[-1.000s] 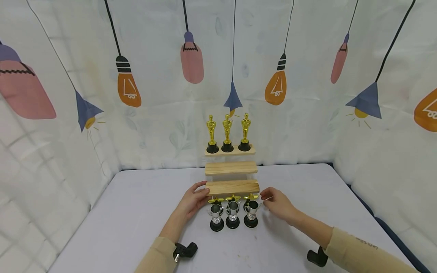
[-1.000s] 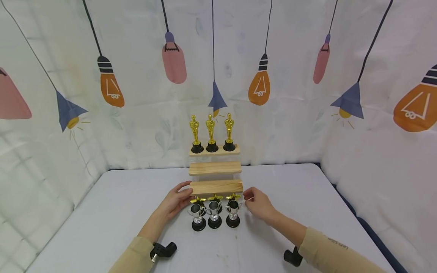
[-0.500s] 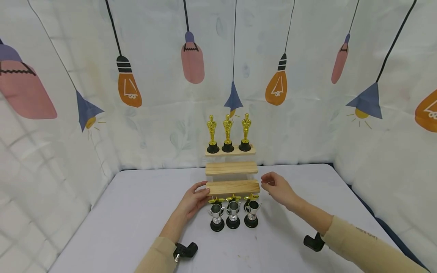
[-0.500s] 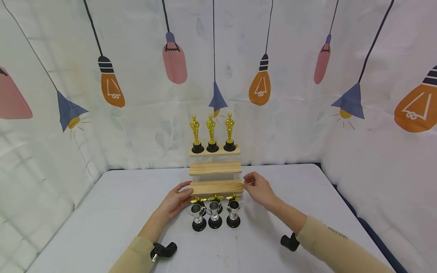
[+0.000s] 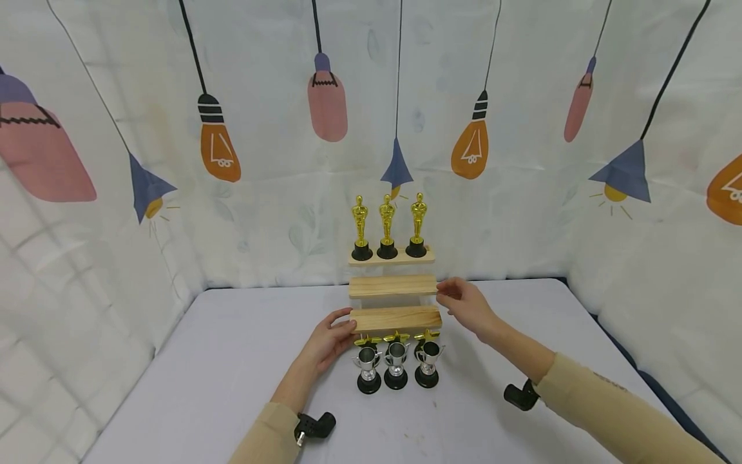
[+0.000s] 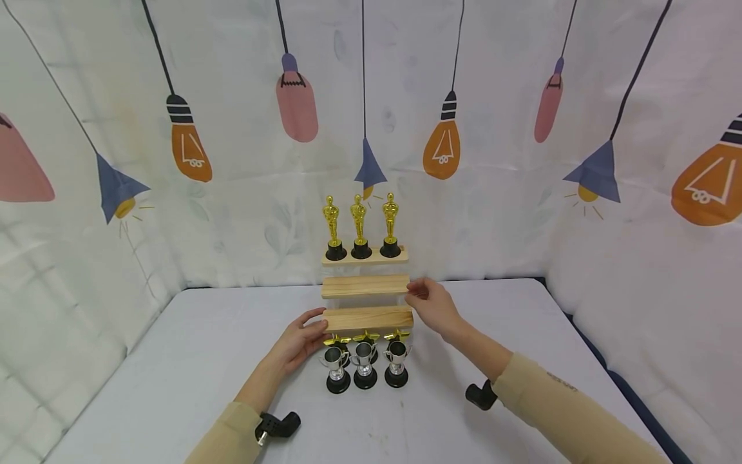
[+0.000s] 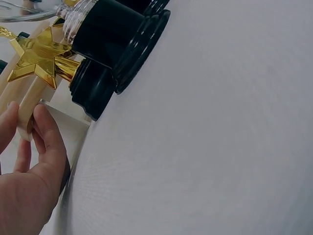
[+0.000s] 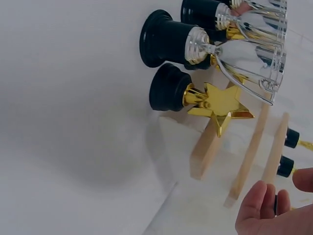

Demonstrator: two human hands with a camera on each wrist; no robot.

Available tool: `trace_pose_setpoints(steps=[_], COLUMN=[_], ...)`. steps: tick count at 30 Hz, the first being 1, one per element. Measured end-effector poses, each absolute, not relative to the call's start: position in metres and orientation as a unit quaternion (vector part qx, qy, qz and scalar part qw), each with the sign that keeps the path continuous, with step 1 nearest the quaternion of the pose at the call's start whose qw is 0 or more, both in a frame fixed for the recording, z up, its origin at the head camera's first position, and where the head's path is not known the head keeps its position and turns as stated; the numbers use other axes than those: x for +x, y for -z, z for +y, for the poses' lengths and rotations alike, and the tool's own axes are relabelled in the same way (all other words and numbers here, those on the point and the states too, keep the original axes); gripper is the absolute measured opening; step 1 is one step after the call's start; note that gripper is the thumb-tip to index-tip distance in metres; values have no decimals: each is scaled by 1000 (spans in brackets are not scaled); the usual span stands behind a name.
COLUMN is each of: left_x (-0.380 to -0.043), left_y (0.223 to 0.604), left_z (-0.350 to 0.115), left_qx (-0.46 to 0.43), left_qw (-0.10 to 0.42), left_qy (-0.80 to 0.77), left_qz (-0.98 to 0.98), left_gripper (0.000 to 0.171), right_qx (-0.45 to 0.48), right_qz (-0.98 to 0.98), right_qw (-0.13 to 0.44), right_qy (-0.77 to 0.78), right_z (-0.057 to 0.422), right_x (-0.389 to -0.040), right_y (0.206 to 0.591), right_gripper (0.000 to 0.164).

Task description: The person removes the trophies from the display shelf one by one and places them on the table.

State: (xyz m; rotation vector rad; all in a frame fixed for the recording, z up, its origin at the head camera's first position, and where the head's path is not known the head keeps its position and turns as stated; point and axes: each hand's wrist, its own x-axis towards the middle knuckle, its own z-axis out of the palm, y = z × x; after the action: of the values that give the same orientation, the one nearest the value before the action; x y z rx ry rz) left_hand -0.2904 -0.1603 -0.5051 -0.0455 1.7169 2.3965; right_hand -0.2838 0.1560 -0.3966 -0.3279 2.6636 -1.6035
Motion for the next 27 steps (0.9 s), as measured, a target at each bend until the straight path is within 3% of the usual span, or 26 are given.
trace_pose_setpoints(steps=[19, 27], left_x=[-291, -291], left_y=[504, 504], left_z=[-161, -160], left_qx=[-16, -25], left_qw=[96, 97], left_qy=[-807, -809], left_qz=[582, 580], left_gripper=[56, 55], right_qx=[-97, -90], right_qz=[824, 828], right_qw=[-10, -52], right_qy=[558, 551], right_z=[143, 135], right_x=[-311, -330], right_y=[383, 378], right_gripper=[33, 36])
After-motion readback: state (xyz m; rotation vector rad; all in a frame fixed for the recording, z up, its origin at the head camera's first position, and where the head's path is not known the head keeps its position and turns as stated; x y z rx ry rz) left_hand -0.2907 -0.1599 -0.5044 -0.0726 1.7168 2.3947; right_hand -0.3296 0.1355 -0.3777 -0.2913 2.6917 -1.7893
